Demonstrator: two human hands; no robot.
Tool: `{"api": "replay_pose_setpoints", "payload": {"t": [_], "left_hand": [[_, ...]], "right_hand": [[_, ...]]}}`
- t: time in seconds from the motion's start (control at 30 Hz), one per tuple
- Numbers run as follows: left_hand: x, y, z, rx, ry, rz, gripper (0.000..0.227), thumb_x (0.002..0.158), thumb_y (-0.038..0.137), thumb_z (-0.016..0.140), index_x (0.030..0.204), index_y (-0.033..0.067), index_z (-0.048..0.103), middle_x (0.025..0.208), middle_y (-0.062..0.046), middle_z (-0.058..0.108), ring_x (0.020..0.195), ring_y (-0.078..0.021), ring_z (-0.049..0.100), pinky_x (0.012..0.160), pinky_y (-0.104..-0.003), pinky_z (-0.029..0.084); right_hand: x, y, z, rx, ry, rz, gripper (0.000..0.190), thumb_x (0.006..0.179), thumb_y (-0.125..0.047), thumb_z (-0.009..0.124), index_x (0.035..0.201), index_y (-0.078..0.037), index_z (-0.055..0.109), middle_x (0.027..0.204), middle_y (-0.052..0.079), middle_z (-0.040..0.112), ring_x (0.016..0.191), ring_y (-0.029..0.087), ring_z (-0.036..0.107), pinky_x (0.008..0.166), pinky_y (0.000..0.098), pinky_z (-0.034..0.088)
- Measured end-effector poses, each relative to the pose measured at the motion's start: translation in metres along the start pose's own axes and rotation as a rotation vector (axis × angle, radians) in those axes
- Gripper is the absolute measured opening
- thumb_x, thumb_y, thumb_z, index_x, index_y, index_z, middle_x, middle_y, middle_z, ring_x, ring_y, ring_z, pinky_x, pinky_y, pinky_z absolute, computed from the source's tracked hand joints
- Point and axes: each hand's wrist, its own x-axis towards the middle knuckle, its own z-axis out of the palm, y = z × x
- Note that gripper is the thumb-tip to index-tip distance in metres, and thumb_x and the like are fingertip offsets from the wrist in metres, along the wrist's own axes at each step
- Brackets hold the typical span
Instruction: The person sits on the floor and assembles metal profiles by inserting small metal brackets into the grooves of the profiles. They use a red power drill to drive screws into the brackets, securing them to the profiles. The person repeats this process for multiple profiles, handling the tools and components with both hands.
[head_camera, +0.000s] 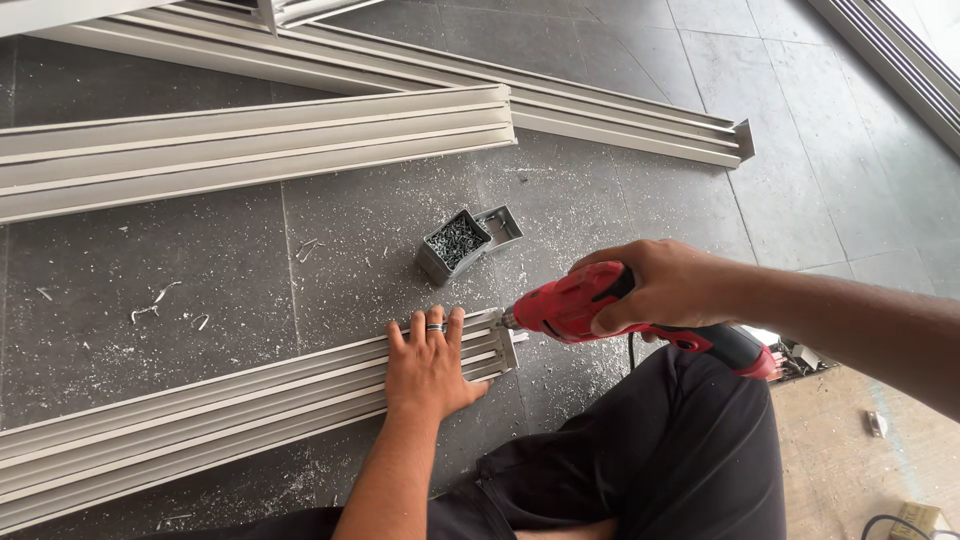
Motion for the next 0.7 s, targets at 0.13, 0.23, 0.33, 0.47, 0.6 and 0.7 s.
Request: {"api": "replay_pose_setpoints", "payload": {"t": [0.13, 0.23, 0.33, 0.47, 0.6, 0.7], "left_hand": [[0.003, -0.002, 0.000, 0.015, -0.059, 0.018, 0.119, 0.071, 0.081, 0.070, 0.159, 0.0164, 0.022, 0.155, -0.013, 0.037, 0.144, -0.0296, 0.032, 0.114, -0.062, 0.023], [0.004, -0.002, 0.003, 0.010, -0.047, 0.022, 0.119, 0.071, 0.081, 0.070, 0.159, 0.0159, 0.023, 0.156, -0.012, 0.037, 0.144, -0.0297, 0.032, 0.115, -0.062, 0.023], [0.006, -0.002, 0.004, -0.008, -0.030, 0.017, 0.120, 0.069, 0.080, 0.071, 0.158, 0.0158, 0.022, 0.155, -0.013, 0.037, 0.145, -0.0305, 0.031, 0.114, -0.062, 0.023], [0.015, 0.001, 0.005, -0.003, -0.095, 0.022, 0.121, 0.069, 0.074, 0.075, 0.159, 0.0126, 0.023, 0.157, -0.016, 0.038, 0.144, -0.0321, 0.034, 0.115, -0.059, 0.025], [0.024, 0.003, 0.008, -0.028, -0.055, 0.048, 0.120, 0.066, 0.068, 0.079, 0.157, 0.0098, 0.028, 0.156, -0.015, 0.041, 0.143, -0.0305, 0.037, 0.116, -0.056, 0.027], [0.027, 0.003, 0.010, -0.099, 0.017, 0.059, 0.117, 0.061, 0.062, 0.084, 0.152, 0.0096, 0.032, 0.157, -0.015, 0.041, 0.141, -0.0316, 0.036, 0.114, -0.058, 0.026]], "right_hand": [[-0.001, -0.015, -0.002, 0.019, -0.050, 0.118, 0.070, 0.070, -0.039, 0.082, 0.137, -0.029, 0.062, 0.105, 0.007, 0.080, 0.080, 0.026, 0.081, 0.084, 0.0384, 0.066], [-0.006, -0.028, -0.005, -0.044, -0.008, 0.068, 0.070, 0.071, -0.039, 0.085, 0.136, -0.028, 0.062, 0.103, 0.007, 0.080, 0.076, 0.021, 0.079, 0.081, 0.0360, 0.064], [-0.011, -0.040, -0.010, -0.089, -0.063, 0.135, 0.069, 0.073, -0.039, 0.082, 0.138, -0.032, 0.059, 0.102, 0.007, 0.081, 0.076, 0.024, 0.078, 0.081, 0.0374, 0.065], [-0.005, -0.051, -0.010, -0.438, -0.089, -0.051, 0.079, 0.074, -0.035, 0.083, 0.147, -0.036, 0.052, 0.104, 0.001, 0.078, 0.087, 0.017, 0.075, 0.093, 0.0358, 0.059], [0.002, -0.054, -0.015, -0.521, -0.176, -0.182, 0.083, 0.074, -0.023, 0.075, 0.150, -0.039, 0.046, 0.104, -0.002, 0.077, 0.091, 0.016, 0.075, 0.094, 0.0378, 0.059], [0.007, -0.056, -0.025, -0.568, -0.240, -0.272, 0.089, 0.072, -0.018, 0.074, 0.153, -0.038, 0.043, 0.104, -0.001, 0.075, 0.094, 0.015, 0.074, 0.092, 0.0376, 0.061]]}}
